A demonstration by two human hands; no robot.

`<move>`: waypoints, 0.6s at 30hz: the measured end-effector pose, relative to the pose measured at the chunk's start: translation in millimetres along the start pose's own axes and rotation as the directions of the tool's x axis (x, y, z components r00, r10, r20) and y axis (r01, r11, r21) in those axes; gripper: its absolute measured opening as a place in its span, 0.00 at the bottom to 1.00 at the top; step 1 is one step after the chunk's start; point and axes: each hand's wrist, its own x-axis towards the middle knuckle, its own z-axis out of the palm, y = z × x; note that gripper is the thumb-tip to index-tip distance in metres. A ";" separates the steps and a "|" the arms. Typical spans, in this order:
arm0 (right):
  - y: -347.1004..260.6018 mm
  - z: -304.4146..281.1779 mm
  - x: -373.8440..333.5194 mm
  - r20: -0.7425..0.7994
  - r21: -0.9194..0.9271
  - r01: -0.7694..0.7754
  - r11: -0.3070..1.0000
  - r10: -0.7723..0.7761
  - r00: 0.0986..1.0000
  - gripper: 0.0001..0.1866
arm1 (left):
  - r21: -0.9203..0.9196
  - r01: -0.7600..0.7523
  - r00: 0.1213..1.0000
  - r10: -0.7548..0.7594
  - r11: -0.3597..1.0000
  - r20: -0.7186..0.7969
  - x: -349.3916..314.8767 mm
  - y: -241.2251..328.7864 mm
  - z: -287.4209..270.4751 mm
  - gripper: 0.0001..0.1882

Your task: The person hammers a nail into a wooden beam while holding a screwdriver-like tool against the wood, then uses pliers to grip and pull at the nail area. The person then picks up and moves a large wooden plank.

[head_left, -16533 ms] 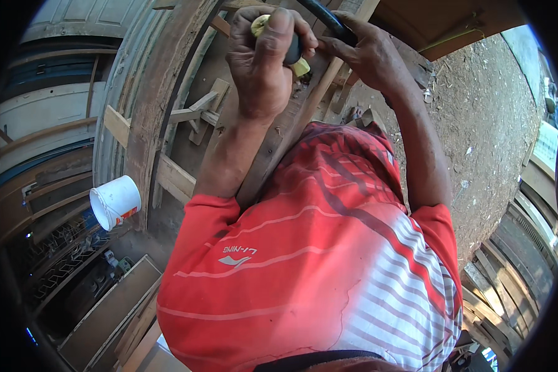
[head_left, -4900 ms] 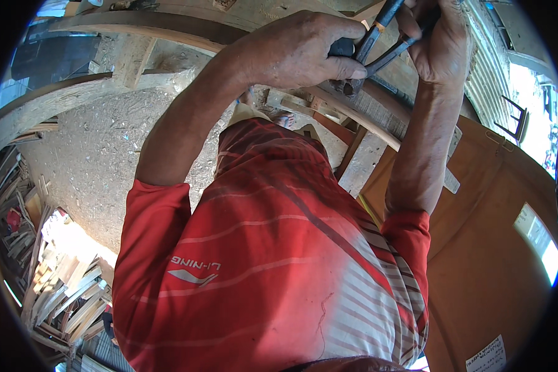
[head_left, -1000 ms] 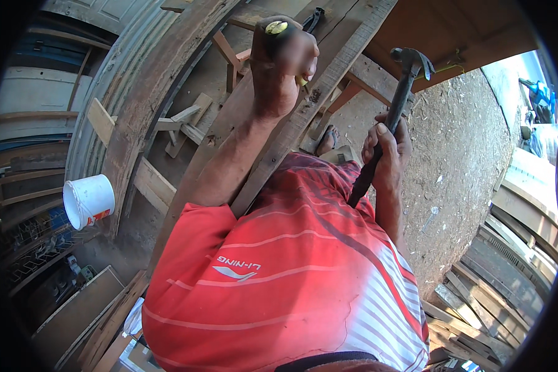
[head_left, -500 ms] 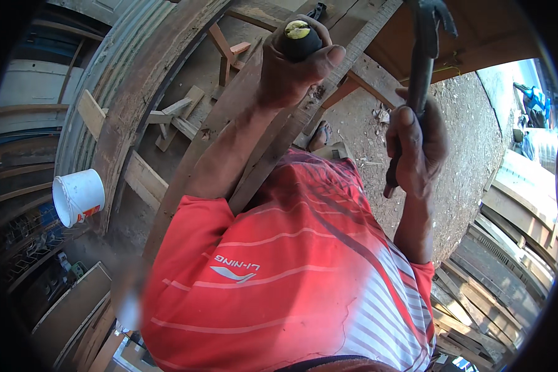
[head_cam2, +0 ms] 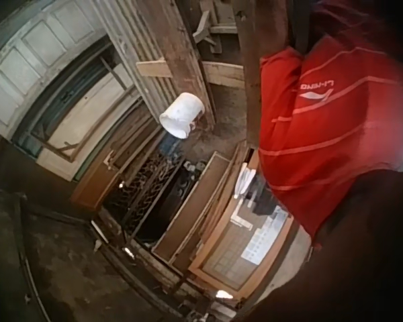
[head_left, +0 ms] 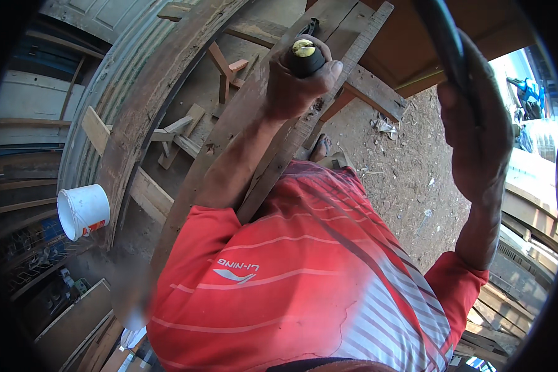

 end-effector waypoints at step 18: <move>-2.0 5.0 12.3 0.312 -0.071 -0.047 0.996 0.068 0.948 0.28 | -0.235 0.071 0.997 -0.072 0.969 0.002 -2.7 -9.4 -0.2 0.06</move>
